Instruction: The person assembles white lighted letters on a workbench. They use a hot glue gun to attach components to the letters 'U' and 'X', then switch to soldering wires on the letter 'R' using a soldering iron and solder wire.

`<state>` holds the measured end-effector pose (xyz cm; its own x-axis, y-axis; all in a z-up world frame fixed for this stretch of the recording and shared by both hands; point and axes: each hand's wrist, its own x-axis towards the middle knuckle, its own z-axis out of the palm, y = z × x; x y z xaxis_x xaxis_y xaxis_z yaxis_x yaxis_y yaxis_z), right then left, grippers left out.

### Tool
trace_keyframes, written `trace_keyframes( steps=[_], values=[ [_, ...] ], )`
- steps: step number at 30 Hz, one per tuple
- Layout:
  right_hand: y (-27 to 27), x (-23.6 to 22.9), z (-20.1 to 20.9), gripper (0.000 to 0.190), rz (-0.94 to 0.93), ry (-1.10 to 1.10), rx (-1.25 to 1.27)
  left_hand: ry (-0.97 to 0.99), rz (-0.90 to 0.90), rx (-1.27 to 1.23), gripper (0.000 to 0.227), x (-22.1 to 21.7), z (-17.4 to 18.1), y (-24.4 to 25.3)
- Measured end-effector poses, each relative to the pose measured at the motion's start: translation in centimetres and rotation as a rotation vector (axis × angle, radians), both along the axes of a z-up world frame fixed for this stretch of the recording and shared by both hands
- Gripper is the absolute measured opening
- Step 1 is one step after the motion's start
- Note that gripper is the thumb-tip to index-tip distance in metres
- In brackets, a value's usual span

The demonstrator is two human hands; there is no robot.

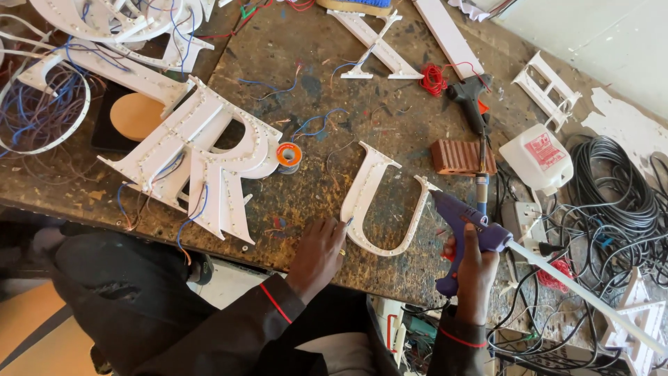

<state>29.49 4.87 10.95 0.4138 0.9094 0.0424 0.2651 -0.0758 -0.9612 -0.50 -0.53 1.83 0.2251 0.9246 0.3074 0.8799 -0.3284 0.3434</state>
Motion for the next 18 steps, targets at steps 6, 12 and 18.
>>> trace_keyframes(
  steps=[6, 12, 18],
  values=[
    [0.3, -0.1, 0.3, 0.034, -0.027, -0.044, -0.001, 0.012, 0.002, 0.021, 0.036, -0.3, 1.0, -0.1],
    [-0.1, -1.3, 1.2, 0.036, -0.043, -0.093, -0.015, -0.02, 0.014, 0.032, 0.03, -0.3, 1.4, -0.3],
    [0.7, -0.9, 0.7, 0.04, -0.055, -0.084, -0.001, -0.016, 0.013, 0.038, 0.032, -0.2, 1.2, -0.3]
  ],
)
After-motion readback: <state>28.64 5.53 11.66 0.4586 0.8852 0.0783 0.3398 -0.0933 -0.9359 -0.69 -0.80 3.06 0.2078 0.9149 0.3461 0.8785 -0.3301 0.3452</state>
